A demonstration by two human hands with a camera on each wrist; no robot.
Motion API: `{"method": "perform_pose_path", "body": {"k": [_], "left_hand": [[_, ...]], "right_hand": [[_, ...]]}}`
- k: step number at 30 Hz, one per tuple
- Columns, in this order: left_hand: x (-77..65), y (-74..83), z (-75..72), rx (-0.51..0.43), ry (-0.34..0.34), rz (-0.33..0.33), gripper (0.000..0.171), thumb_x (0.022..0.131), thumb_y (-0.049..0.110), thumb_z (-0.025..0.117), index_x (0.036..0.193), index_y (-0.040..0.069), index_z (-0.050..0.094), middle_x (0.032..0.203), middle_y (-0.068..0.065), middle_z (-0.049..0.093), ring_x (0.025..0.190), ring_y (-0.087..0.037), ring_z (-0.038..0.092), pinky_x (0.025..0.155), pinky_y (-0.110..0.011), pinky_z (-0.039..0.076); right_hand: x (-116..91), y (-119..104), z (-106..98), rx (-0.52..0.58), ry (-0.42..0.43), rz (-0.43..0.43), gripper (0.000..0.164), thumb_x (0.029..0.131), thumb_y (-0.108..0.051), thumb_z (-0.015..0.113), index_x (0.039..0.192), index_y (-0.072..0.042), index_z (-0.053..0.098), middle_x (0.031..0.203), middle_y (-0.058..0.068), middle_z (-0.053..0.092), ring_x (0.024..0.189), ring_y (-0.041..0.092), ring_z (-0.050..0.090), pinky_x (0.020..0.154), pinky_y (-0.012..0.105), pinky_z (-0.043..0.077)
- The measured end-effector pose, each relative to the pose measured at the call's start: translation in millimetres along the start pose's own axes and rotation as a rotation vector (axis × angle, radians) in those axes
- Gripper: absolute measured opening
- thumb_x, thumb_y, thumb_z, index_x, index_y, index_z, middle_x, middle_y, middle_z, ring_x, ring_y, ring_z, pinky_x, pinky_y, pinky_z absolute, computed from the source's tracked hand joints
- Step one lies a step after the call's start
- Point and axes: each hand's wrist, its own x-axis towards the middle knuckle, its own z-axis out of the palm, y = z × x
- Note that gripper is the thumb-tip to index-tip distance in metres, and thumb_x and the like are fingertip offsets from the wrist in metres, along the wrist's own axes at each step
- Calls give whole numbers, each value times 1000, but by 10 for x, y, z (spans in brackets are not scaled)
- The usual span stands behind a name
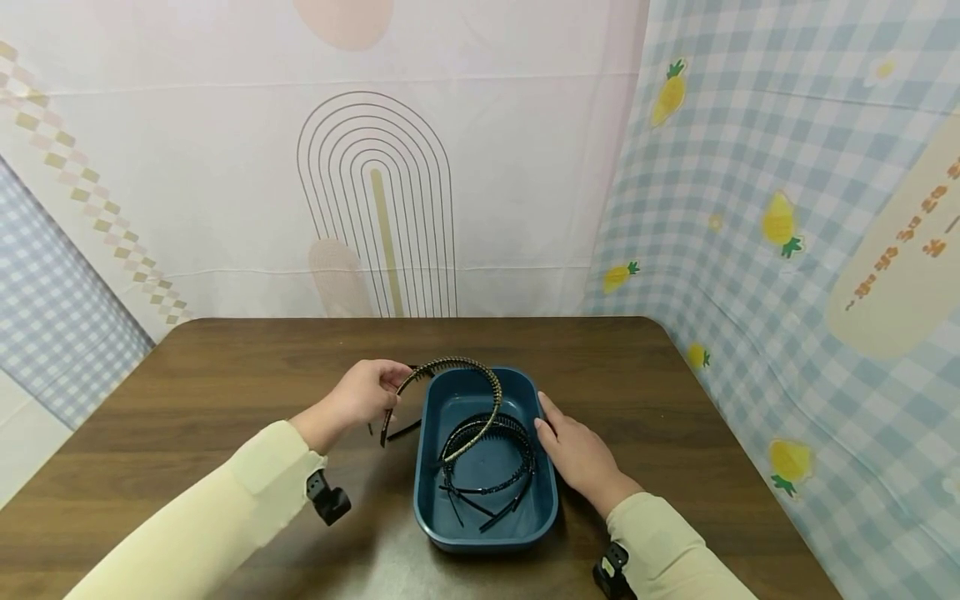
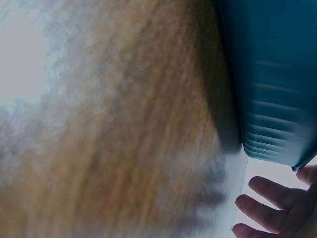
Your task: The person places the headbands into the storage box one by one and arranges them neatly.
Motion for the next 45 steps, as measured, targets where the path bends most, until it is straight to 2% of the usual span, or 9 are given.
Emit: {"method": "perform_pose_path", "body": {"k": [3,9,13,20,27,36,39,43,45], "left_hand": [[3,42,19,-4,-1,-10,44,84,-14,54,127,-6,58,119,-19,61,110,-29,55,86,-38,51],[19,121,73,-48,-10,-24,48,80,-19,46,124,-6,59,115,-18,59,98,-26,54,64,-30,55],[41,147,116,2,-16,-28,47,81,-19,44,124,-4,60,117,-17,60,98,-25,54,69,-29,51],[29,224,160,-12,-31,-59,45,84,-17,44,124,-3,59,117,-19,58,72,-25,63,53,-25,48],[20,292,202,-10,-60,-44,40,90,-14,45,127,-4,58,117,-20,60,70,-20,59,55,-27,51],[53,352,263,46,-61,-39,41,89,-14,44,126,-4,59,87,-22,66,44,-11,50,45,-22,42],[65,367,288,41,-59,-54,43,87,-15,44,126,-4,59,94,-24,67,40,-10,44,42,-21,37],[79,380,319,31,-68,-84,46,86,-17,43,128,-3,58,123,-20,62,39,-9,33,40,-21,29],[90,381,336,38,-77,-91,47,86,-17,43,129,-3,58,127,-19,60,40,-10,26,40,-23,25]], "right_hand": [[-3,-3,-2,-3,1,-3,59,105,-41,31,155,-13,17,150,21,36,131,42,41,104,60,34],[0,3,-4,-1,-1,3,60,105,-43,30,156,-13,17,150,20,36,131,42,41,104,60,34],[6,12,-3,0,-3,4,61,105,-45,30,156,-13,17,150,21,36,131,42,42,104,60,34],[8,13,-6,6,-8,5,63,104,-47,29,156,-13,17,151,20,35,132,42,41,104,61,33],[4,20,-7,8,-7,1,69,102,-56,24,156,-14,17,151,21,35,131,42,41,104,60,34],[7,21,-7,4,2,-10,71,101,-58,22,155,-13,18,151,21,35,132,42,41,104,60,34],[15,30,-2,-3,7,-14,71,101,-58,22,155,-12,18,150,21,36,131,42,42,103,60,35],[19,32,1,-5,8,-14,70,102,-56,23,155,-12,19,150,21,36,131,42,42,104,60,34],[18,28,0,-2,6,-13,69,102,-55,24,155,-11,19,150,21,36,131,42,41,104,60,34]]}}
